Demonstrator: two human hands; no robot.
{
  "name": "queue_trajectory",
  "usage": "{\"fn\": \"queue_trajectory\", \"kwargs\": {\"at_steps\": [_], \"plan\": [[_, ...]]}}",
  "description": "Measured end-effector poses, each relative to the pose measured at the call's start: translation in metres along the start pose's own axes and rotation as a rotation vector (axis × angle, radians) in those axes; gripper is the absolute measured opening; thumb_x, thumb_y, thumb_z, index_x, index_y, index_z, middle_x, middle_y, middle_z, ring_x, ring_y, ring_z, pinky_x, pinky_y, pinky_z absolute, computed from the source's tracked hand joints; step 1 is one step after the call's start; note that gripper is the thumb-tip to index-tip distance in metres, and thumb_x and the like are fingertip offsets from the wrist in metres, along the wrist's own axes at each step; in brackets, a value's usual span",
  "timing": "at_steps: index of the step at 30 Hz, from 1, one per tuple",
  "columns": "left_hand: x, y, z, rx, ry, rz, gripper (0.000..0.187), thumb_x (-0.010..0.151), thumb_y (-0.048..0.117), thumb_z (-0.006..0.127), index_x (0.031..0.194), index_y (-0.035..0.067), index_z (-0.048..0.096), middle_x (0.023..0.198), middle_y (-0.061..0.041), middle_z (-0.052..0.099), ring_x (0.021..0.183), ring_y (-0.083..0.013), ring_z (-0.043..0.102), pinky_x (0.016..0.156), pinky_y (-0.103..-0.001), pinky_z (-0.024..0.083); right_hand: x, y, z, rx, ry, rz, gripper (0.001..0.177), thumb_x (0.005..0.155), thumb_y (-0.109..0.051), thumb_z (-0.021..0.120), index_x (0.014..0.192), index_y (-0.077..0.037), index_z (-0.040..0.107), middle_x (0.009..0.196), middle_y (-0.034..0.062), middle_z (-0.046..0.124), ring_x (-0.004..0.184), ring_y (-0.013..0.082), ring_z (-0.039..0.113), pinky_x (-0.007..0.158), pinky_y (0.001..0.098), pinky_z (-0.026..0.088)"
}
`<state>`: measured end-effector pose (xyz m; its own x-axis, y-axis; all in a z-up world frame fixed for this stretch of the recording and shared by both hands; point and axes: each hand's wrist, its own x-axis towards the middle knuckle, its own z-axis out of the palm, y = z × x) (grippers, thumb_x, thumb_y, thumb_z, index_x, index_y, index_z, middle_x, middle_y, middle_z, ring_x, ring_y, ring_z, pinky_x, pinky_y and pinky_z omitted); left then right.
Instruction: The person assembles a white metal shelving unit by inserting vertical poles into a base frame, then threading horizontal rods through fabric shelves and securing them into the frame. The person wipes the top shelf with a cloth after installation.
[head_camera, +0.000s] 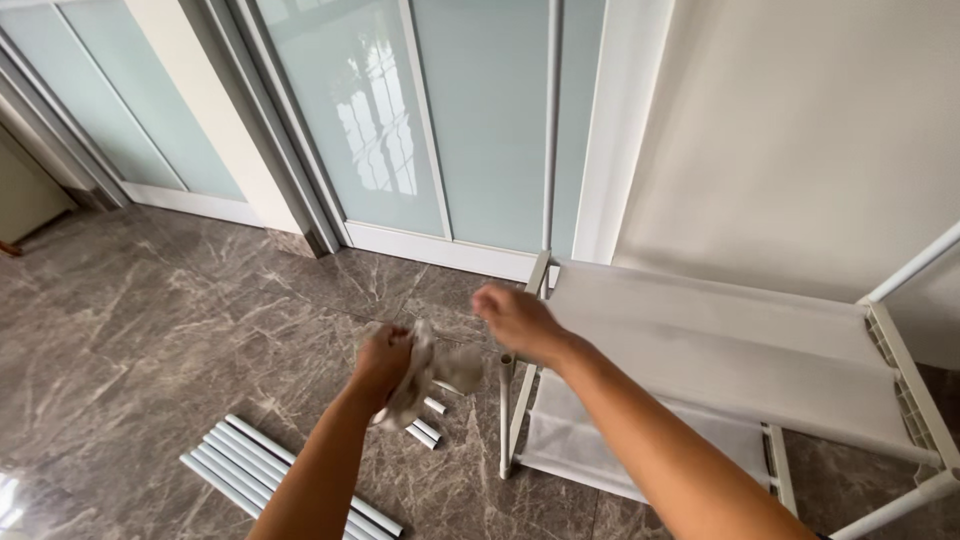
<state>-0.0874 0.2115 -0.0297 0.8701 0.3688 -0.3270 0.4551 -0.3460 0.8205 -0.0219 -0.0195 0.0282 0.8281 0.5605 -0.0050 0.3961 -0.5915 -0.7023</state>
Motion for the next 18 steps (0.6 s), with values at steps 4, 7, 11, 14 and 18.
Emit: {"fn": "queue_trajectory", "kwargs": {"at_steps": [4,7,11,14,18], "plan": [[0.041,-0.084,0.029,0.012,-0.034,-0.038,0.032,0.099,0.022,0.056,0.127,0.009,0.064,0.119,-0.016,0.071,0.098,-0.0282,0.072,0.088,-0.043,0.061,0.019,0.001,-0.01,-0.287,0.175,0.051,0.058,0.103,-0.054,0.028,0.14,-0.015,0.049,0.135,0.0113,0.058,0.131,0.029,0.05,0.116,0.0638,0.022],[0.072,-0.131,0.065,0.159,-0.049,0.011,0.034,0.094,0.021,0.058,0.125,0.014,0.069,0.122,-0.016,0.074,0.11,-0.0309,0.068,0.103,-0.047,0.049,0.044,0.001,0.006,-0.416,0.266,-0.043,0.07,0.101,-0.06,0.014,0.151,-0.016,0.037,0.159,0.0169,0.031,0.152,0.0344,0.015,0.117,0.0671,-0.005],[0.106,-0.151,0.091,0.355,0.077,0.159,0.036,0.095,0.027,0.055,0.127,0.015,0.068,0.123,-0.02,0.072,0.121,-0.0368,0.064,0.122,-0.052,0.029,0.064,0.014,0.051,-0.576,0.222,-0.048,0.076,0.1,-0.06,0.001,0.16,-0.017,0.019,0.168,0.0187,0.001,0.154,0.0322,-0.008,0.114,0.0636,-0.02],[0.112,-0.144,0.098,0.293,0.138,0.159,0.038,0.095,0.033,0.059,0.125,0.013,0.069,0.122,-0.022,0.069,0.123,-0.039,0.059,0.114,-0.05,0.036,0.062,0.032,0.077,-0.701,0.017,0.086,0.075,0.1,-0.06,-0.002,0.162,-0.021,0.011,0.17,0.0139,-0.007,0.155,0.0296,-0.014,0.115,0.0629,-0.024],[0.099,-0.116,0.096,0.052,0.183,0.171,0.035,0.094,0.026,0.056,0.12,0.006,0.069,0.118,-0.02,0.073,0.116,-0.0378,0.066,0.102,-0.046,0.05,0.064,0.031,0.074,-0.674,-0.103,0.149,0.075,0.099,-0.06,-0.003,0.163,-0.023,0.011,0.17,0.0126,-0.01,0.157,0.0284,-0.017,0.113,0.0645,-0.027]]}}
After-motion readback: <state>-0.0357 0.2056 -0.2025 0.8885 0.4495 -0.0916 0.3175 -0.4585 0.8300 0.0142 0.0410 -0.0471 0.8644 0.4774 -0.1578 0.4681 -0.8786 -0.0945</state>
